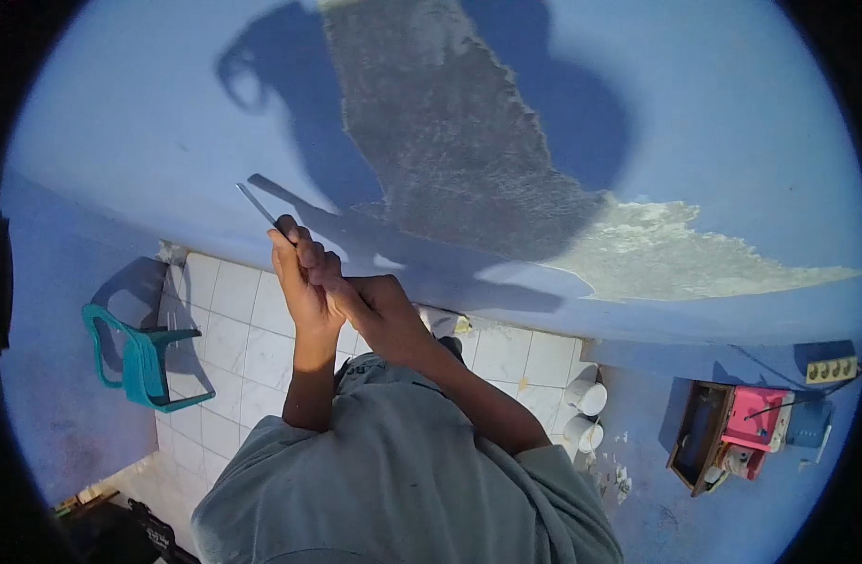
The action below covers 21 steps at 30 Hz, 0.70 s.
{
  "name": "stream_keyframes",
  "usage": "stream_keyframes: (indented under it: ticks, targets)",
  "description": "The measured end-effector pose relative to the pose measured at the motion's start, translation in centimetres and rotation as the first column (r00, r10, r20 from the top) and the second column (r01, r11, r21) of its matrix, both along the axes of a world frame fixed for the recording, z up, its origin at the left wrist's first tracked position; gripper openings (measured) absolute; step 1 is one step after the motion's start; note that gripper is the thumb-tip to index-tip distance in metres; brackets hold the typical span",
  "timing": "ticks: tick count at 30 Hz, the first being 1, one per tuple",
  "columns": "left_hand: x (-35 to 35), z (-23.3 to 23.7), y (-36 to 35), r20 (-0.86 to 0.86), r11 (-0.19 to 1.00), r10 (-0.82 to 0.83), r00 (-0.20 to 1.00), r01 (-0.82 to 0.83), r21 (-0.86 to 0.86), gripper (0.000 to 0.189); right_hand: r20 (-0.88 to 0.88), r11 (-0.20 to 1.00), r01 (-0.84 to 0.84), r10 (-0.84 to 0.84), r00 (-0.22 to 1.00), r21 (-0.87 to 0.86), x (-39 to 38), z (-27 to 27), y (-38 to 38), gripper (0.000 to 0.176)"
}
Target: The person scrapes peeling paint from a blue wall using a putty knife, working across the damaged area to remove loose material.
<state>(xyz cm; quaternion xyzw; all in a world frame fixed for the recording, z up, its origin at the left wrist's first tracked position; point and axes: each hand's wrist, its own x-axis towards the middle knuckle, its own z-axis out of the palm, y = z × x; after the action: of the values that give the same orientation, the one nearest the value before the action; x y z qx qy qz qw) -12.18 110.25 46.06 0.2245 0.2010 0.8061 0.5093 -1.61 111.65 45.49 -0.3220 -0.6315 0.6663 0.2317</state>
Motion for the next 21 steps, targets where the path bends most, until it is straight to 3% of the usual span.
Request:
stream_keyframes:
  ticks: [1,2,4,5,6,7,9,10,12,15,17,18,19,21]
  targets:
    - [-0.3,0.4,-0.1,0.021,0.998,0.053,0.998,-0.054,0.012,0.022,-0.027,0.993,0.011,-0.008,1.000,0.121,0.3,-0.1,-0.4,0.036]
    - [0.0,0.2,-0.2,0.015,0.997,0.071,0.997,-0.072,0.016,0.022,-0.033,0.992,-0.006,0.010,0.999,0.124,0.7,-0.3,-0.8,0.036]
    - [2.3,-1.1,-1.3,-0.441,0.969,0.083,0.894,-0.176,-0.175,0.021,-0.039,0.878,0.159,-0.159,0.986,0.452,2.6,-1.2,-2.1,0.043]
    - [3.6,-1.5,-1.5,-0.234,0.968,-0.023,0.972,-0.037,-0.247,0.020,0.034,0.970,0.180,-0.188,0.982,0.161,4.3,-0.9,-3.0,0.047]
    - [5.0,-1.9,-1.6,-0.007,0.954,-0.122,0.993,0.115,-0.278,0.019,0.119,0.968,0.210,-0.194,0.974,-0.139,6.1,-0.4,-3.6,0.052]
    - [6.3,-2.4,-1.5,-0.001,0.955,-0.110,0.994,0.106,-0.276,0.019,0.154,0.961,0.245,-0.225,0.962,-0.131,7.3,-0.2,-4.0,0.052]
    - [8.3,-3.2,-1.6,0.199,0.890,-0.323,0.925,0.368,-0.269,0.017,0.192,0.951,0.288,-0.264,0.945,-0.113,9.5,0.1,-4.8,0.053]
    - [8.9,-3.2,-1.7,0.203,0.891,-0.325,0.923,0.372,-0.262,0.017,0.218,0.953,0.283,-0.255,0.942,-0.105,10.5,0.3,-5.1,0.053]
    - [9.6,-3.0,-2.1,0.207,0.899,-0.407,0.890,0.430,-0.081,0.018,0.244,0.954,0.282,-0.252,0.936,-0.098,11.5,1.1,-5.4,0.053]
    - [9.4,-2.8,-2.2,0.171,0.889,-0.399,0.901,0.426,-0.168,0.021,0.270,0.927,0.318,-0.260,0.927,-0.200,11.5,2.1,-6.1,0.051]
    - [8.3,-2.9,-1.3,0.124,0.883,-0.408,0.905,0.425,-0.197,0.022,0.255,0.931,0.341,-0.301,0.919,-0.130,8.5,1.6,-4.6,0.050]
    - [7.3,-2.8,-0.5,0.162,0.899,-0.382,0.910,0.407,-0.163,0.022,0.240,0.928,0.366,-0.341,0.909,-0.067,7.5,1.2,-4.1,0.050]
    - [6.7,-2.7,0.0,0.199,0.915,-0.356,0.913,0.384,-0.121,0.023,0.113,0.932,0.320,-0.304,0.946,-0.168,7.6,0.4,-3.7,0.048]
    - [6.3,-2.0,0.0,0.260,0.920,-0.364,0.894,0.388,-0.047,0.019,0.119,0.941,0.294,-0.277,0.954,-0.168,7.6,0.9,-3.7,0.048]
